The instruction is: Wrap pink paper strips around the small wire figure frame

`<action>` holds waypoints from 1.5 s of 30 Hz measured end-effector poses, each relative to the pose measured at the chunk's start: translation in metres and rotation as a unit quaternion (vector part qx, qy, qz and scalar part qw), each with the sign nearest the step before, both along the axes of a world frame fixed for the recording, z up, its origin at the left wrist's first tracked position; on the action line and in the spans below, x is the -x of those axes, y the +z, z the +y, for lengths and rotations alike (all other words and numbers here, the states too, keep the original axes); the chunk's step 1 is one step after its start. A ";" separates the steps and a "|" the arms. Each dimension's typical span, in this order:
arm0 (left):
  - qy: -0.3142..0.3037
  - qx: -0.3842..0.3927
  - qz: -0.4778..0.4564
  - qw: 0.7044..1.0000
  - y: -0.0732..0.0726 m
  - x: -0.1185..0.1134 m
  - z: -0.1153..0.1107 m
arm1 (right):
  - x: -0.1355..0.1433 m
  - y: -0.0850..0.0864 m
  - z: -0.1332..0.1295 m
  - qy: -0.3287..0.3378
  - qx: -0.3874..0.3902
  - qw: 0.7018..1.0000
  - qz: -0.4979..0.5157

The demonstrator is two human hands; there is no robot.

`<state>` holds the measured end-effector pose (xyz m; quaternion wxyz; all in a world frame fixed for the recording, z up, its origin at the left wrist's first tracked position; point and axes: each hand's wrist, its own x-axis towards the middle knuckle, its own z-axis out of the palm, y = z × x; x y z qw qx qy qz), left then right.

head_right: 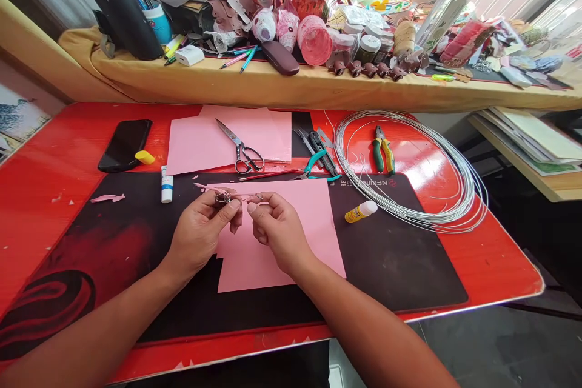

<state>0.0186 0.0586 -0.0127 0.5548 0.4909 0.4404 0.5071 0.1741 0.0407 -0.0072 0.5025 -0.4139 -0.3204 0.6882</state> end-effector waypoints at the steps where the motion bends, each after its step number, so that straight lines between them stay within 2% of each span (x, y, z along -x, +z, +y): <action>1: -0.001 0.002 0.001 1.000 0.000 0.000 0.000 | 0.000 0.000 0.000 0.000 -0.001 1.000 0.001; 16: -0.039 0.020 0.026 0.999 0.002 -0.006 -0.003 | -0.001 -0.001 0.001 -0.024 0.001 1.000 -0.001; 30: -0.009 -0.005 0.026 1.000 0.000 -0.001 -0.002 | 0.000 0.003 0.000 0.027 0.002 1.000 -0.013; 38: -0.005 -0.031 0.055 0.998 -0.005 0.003 -0.002 | -0.002 0.002 0.001 -0.002 -0.001 1.000 -0.004; 45: -0.006 -0.021 0.049 0.999 -0.003 0.002 -0.003 | -0.002 0.004 0.002 -0.017 0.003 1.000 -0.013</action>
